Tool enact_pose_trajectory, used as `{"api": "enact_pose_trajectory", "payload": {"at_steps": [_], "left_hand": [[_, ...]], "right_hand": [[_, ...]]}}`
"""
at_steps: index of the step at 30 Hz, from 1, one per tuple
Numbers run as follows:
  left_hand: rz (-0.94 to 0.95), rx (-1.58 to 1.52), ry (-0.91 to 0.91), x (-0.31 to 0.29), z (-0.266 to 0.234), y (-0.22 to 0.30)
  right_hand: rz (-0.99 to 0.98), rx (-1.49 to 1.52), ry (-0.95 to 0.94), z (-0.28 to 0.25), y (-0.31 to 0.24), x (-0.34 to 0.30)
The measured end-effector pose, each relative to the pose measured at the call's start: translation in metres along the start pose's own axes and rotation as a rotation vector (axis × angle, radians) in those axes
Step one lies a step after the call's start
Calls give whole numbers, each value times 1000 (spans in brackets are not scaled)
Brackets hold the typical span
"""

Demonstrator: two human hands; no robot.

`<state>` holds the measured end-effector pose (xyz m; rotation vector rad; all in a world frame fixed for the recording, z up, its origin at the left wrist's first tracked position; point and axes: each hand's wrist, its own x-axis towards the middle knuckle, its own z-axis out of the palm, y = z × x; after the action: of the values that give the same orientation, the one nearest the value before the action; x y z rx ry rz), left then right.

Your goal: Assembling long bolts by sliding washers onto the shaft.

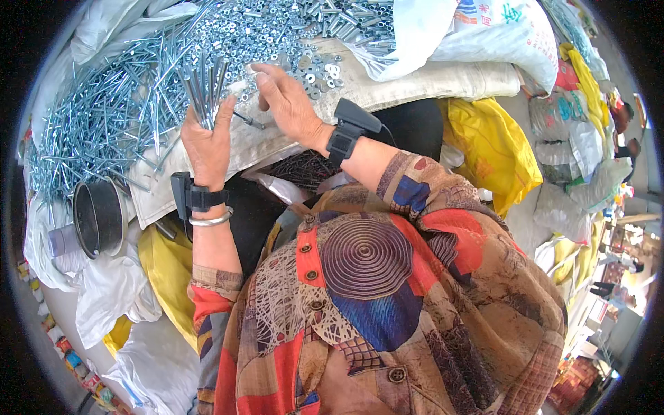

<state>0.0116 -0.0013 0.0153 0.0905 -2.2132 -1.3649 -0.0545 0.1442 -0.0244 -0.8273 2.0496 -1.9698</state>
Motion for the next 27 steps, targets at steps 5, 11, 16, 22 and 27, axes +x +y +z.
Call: {"api": "enact_pose_trajectory", "payload": {"at_steps": [5,11,16,22,27], "left_hand": [[-30,7,-3,-1,-1,1],[3,-19,-23,1,1,-1],[20,36,16,-2,0,-2],[-48,42,62,-3,2,5],[-378,-322,56,-17,2,3]], "right_hand": [[-88,20,22,9,12,0],[-174,-368,-182,3,18,0],[-345,-602,-175,9,18,3],[-337,-754,-180,12,2,2],[-340,-695,-248,2,-6,-19]]}}
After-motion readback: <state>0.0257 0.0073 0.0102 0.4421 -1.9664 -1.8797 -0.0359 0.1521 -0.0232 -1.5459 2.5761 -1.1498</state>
